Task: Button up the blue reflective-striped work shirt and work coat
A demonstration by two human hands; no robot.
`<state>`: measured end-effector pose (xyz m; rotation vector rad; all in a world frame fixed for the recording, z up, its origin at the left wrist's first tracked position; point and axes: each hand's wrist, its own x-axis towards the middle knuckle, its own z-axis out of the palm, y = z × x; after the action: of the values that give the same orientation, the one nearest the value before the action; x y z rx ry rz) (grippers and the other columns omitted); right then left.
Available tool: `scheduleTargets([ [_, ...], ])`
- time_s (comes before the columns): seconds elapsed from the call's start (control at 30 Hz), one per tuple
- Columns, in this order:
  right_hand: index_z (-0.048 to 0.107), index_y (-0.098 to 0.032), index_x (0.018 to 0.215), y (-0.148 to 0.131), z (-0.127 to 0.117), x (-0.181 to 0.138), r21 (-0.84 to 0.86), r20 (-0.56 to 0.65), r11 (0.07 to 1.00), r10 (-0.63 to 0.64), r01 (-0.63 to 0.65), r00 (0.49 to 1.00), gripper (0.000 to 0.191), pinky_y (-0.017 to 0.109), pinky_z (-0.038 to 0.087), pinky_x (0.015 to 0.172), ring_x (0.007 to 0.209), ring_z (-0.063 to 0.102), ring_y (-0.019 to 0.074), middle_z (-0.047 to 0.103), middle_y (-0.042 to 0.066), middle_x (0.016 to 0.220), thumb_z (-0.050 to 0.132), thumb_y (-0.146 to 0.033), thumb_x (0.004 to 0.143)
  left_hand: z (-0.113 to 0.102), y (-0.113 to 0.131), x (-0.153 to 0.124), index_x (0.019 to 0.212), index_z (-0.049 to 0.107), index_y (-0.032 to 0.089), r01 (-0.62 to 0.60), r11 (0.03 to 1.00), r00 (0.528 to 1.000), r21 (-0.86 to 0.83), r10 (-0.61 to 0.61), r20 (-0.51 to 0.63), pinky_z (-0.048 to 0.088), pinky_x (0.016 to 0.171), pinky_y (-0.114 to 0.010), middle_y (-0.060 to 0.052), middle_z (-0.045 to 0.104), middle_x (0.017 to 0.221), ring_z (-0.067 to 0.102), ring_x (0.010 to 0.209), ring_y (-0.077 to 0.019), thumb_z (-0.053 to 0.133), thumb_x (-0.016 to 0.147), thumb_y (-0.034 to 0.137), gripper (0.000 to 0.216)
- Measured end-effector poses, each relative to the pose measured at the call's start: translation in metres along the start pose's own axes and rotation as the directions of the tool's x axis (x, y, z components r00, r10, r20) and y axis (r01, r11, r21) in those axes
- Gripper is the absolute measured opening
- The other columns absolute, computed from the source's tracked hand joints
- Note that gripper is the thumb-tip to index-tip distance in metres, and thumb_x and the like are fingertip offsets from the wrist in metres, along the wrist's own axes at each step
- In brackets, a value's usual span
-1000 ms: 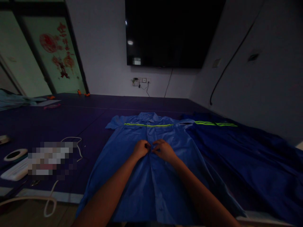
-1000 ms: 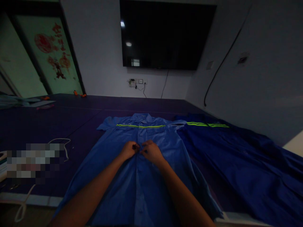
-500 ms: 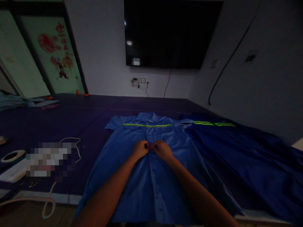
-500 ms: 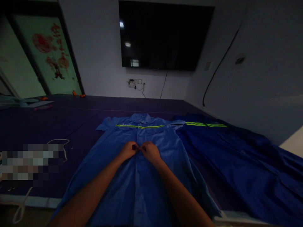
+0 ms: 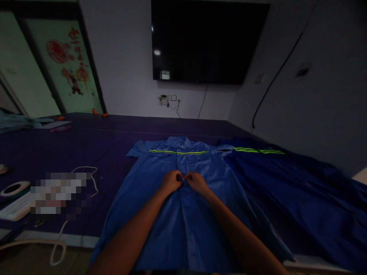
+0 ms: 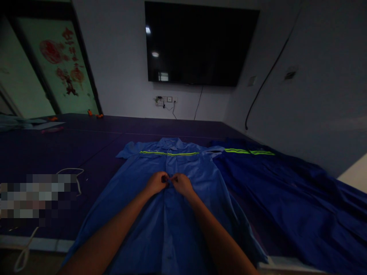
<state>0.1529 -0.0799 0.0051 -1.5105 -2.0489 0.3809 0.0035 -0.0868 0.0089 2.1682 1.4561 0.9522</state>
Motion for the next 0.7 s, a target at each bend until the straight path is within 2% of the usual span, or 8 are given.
scheduleTargets([
  [0.13,0.067,-0.017,0.082,-0.001,-0.002,-0.002,-0.015,0.0,1.0,-0.018,0.018,1.0,0.021,0.02,0.04,0.064,0.076,0.062,0.0156,0.069,0.005,0.081,0.048,-0.025,0.079,0.0,-0.001,0.0,0.079,0.064,0.016,-0.021,1.0,1.0,0.02,0.021,0.002,0.04,0.059,-0.021,0.0,0.063,0.071,0.056,0.066,-0.0116,0.057,0.06,0.011,0.021],
  [0.33,0.066,-0.019,0.087,-0.001,-0.004,-0.005,-0.087,-0.004,0.994,-0.07,0.07,0.998,0.019,0.02,0.041,0.07,0.082,0.061,0.0151,0.068,0.004,0.087,0.049,-0.022,0.079,0.001,-0.008,0.002,0.072,0.063,0.015,-0.056,0.996,0.998,0.067,0.056,-0.007,0.04,0.061,-0.022,-0.001,0.061,0.069,0.054,0.064,-0.0117,0.056,0.064,0.013,0.011],
  [0.5,0.063,-0.02,0.098,-0.003,0.0,-0.008,-0.134,-0.034,0.983,-0.13,0.125,0.991,0.022,0.02,0.04,0.073,0.087,0.058,0.0144,0.065,0.005,0.097,0.05,-0.023,0.08,0.003,-0.016,0.003,0.07,0.062,0.015,-0.098,0.994,0.994,0.045,0.1,-0.05,0.039,0.06,-0.021,0.0,0.059,0.068,0.052,0.064,-0.0106,0.055,0.068,0.015,0.008],
  [0.7,0.064,-0.022,0.098,-0.009,0.004,-0.013,-0.296,-0.001,0.94,-0.179,0.171,0.984,0.026,0.023,0.039,0.075,0.089,0.056,0.0161,0.062,0.006,0.094,0.043,-0.032,0.086,0.004,-0.02,0.001,0.069,0.061,0.015,-0.139,0.99,0.987,0.01,0.139,-0.079,0.04,0.063,-0.022,-0.002,0.057,0.068,0.052,0.066,-0.0117,0.052,0.074,0.02,0.011],
])
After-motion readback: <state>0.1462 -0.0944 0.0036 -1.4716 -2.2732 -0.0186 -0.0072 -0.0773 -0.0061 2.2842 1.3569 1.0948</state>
